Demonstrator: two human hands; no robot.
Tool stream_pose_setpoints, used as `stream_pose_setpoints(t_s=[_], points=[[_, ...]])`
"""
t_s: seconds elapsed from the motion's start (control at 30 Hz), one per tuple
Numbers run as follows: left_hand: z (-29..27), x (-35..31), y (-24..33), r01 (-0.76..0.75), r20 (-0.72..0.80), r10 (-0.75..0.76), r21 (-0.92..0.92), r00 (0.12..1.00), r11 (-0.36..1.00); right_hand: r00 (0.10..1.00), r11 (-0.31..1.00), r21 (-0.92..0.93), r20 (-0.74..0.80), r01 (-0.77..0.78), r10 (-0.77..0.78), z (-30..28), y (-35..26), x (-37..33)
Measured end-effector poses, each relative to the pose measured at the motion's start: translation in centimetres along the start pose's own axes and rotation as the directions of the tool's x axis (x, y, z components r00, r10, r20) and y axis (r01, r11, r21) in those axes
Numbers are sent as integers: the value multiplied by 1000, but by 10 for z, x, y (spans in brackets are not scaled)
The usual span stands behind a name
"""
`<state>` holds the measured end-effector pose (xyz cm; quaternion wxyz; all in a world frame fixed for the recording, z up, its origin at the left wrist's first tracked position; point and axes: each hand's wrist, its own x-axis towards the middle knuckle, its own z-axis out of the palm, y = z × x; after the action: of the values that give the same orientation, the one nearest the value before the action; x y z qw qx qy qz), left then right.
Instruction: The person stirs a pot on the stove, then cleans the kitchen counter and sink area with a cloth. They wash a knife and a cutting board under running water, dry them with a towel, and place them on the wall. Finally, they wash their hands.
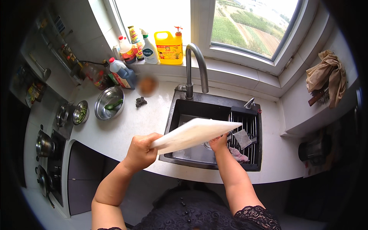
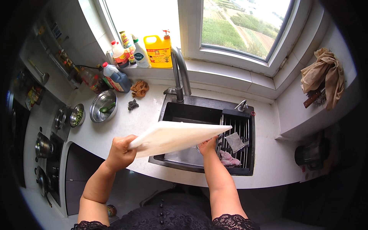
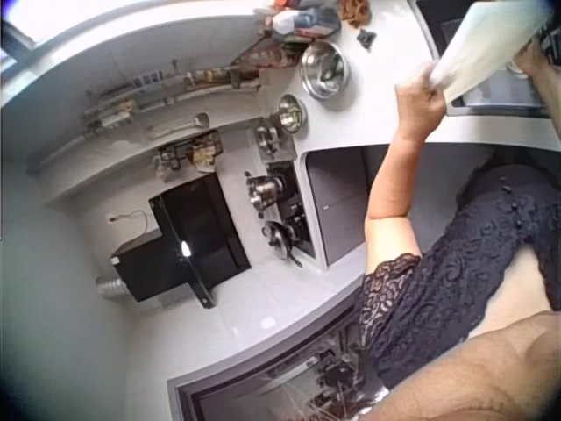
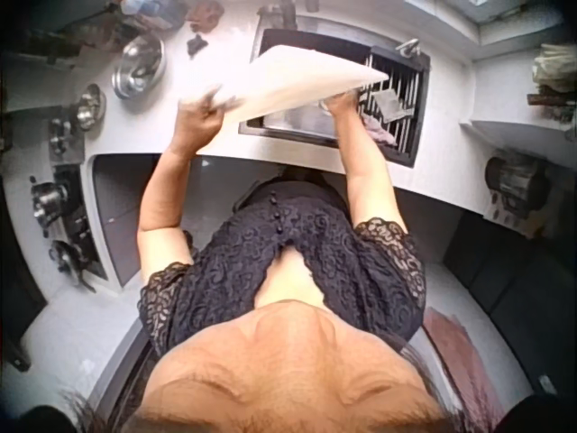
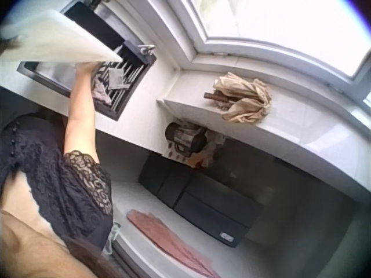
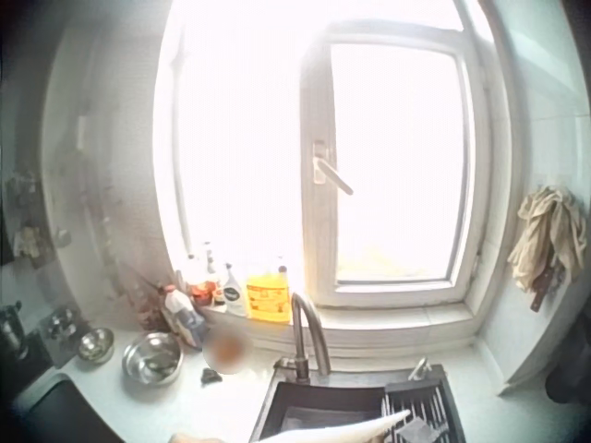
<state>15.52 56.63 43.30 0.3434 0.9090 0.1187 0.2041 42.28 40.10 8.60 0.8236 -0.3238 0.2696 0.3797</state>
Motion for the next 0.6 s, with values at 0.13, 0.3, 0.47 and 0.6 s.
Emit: stream_pose_setpoints(t_s=[0.13, 0.3, 0.47, 0.6], points=[[-1, -3, -2, -152, -28, 153, 34, 988, 988, 1000, 999, 34, -30, 8, -7, 4, 0, -1], [-3, -5, 0, -233, -61, 235, 45, 970, 971, 995, 997, 4, 64, 73, -73, 25, -3, -20], [2, 4, 12, -276, -119, 282, 63, 952, 959, 994, 995, -23, 37, -98, 99, 14, -15, -18], [6, 16, 16, -223, -218, 246, 125, 944, 967, 988, 965, -211, -50, -155, 148, 17, -24, -47]])
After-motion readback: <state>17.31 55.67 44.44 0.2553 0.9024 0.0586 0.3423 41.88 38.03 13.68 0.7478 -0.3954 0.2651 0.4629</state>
